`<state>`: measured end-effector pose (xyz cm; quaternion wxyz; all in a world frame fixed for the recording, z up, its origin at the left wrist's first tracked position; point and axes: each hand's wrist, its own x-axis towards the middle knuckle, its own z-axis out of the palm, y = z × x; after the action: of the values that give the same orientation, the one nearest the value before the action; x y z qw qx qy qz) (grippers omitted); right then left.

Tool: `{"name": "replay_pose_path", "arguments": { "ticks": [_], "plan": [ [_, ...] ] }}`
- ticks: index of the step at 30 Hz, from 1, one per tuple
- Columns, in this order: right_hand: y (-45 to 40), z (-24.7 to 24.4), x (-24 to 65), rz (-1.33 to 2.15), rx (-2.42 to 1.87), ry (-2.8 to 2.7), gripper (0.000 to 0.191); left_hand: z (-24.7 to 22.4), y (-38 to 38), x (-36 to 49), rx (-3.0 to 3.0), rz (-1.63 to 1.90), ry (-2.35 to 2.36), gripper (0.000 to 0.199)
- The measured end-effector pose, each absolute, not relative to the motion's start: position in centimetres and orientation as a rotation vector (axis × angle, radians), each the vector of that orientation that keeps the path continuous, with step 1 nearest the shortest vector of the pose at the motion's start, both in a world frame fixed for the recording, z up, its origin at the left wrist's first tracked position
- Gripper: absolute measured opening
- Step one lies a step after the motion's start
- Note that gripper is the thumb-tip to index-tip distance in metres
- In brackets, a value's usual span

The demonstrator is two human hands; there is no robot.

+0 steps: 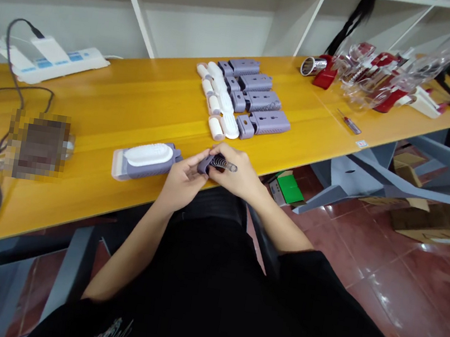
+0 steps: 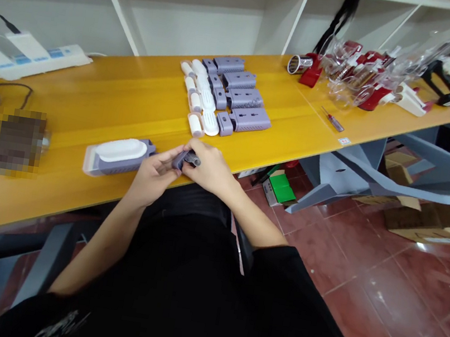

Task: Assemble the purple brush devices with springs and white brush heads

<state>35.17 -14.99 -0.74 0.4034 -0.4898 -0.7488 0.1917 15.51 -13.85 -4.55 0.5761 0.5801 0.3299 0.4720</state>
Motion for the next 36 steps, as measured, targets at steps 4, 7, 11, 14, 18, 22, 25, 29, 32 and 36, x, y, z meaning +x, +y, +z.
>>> {"name": "replay_pose_path", "arguments": {
  "ticks": [4,7,11,14,18,22,25,29,32,36],
  "plan": [
    [-15.0,-0.7,35.3,0.491,-1.227,-1.879,0.032,-4.5,-14.0,15.8,1.328,1.115,0.788,0.070],
    [-15.0,-0.8,35.5,0.503,-1.210,-1.875,0.031,-4.3,-14.2,16.0,1.310,1.137,0.798,0.067],
    [-15.0,-1.1,35.7,0.528,-1.190,-1.875,0.030,-4.1,-14.3,16.1,1.304,1.140,0.809,0.065],
    [-15.1,-1.2,35.7,0.530,-1.181,-1.869,0.029,-4.2,-14.3,16.1,1.318,1.132,0.818,0.065],
    [-15.4,-1.0,35.8,0.539,-1.180,-1.870,0.028,-4.5,-14.2,15.9,1.336,1.143,0.820,0.064],
    [-15.8,-0.6,35.8,0.566,-1.203,-1.872,0.027,-4.6,-14.3,15.8,1.358,1.142,0.804,0.063],
    [-15.7,-0.5,35.8,0.577,-1.205,-1.881,0.026,-4.6,-14.4,15.8,1.383,1.137,0.783,0.062],
    [-15.4,-1.2,35.8,0.514,-1.172,-1.884,0.024,-4.9,-14.3,15.8,1.419,1.144,0.750,0.061],
    [-15.4,-1.7,35.7,0.451,-1.128,-1.859,0.019,-5.2,-14.1,15.5,1.445,1.170,0.703,0.069],
    [-16.0,-1.3,35.6,0.423,-1.041,-1.797,0.018,-5.1,-14.2,15.2,1.420,1.210,0.638,0.073]
  ]
}}
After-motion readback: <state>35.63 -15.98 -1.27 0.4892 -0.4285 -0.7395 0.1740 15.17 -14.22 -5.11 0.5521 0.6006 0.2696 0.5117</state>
